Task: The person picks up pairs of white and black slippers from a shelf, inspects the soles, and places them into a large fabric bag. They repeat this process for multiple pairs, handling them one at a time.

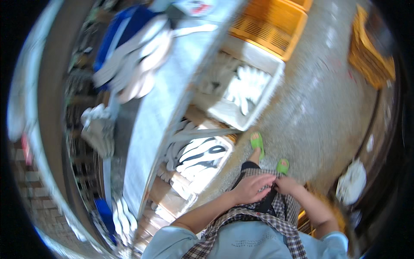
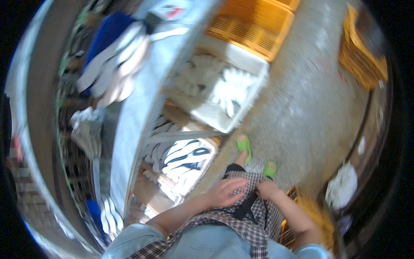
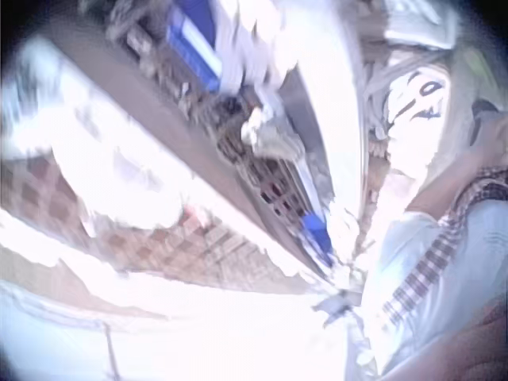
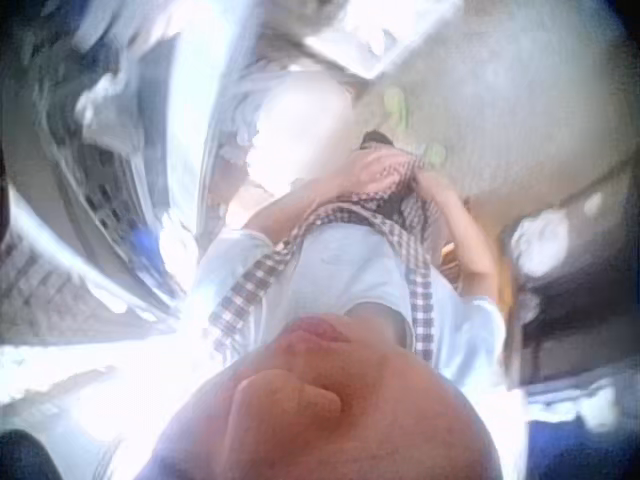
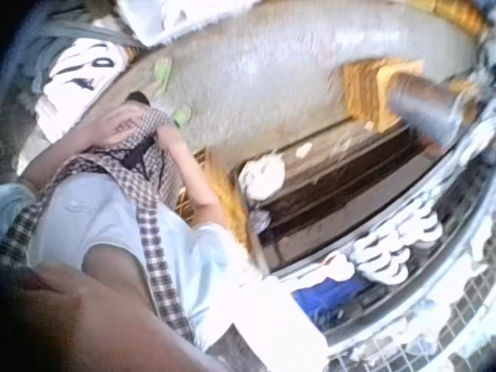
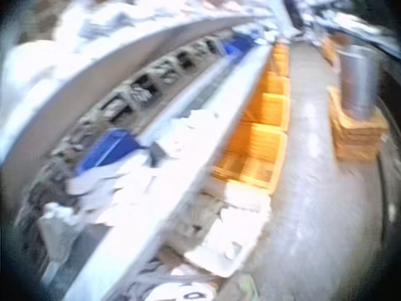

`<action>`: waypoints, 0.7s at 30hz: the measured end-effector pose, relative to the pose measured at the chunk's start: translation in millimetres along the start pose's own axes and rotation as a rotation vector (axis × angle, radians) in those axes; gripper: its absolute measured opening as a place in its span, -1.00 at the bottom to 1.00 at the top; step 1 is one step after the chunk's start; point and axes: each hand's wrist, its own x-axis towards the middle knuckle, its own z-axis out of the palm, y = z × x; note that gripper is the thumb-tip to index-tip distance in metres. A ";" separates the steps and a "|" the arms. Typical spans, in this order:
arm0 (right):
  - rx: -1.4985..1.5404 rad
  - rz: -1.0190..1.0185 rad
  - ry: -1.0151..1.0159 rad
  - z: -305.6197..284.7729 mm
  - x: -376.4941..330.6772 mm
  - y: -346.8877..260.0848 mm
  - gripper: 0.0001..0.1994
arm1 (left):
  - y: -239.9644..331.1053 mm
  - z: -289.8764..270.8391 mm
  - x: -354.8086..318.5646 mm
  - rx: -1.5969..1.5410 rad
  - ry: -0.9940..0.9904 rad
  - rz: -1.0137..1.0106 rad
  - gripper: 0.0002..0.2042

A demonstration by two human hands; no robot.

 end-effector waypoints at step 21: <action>0.098 0.491 0.247 3.0 -29.0 -87.0 -0.53 | -124.6 -473.3 -419.9 -0.948 1.878 -0.188 -0.41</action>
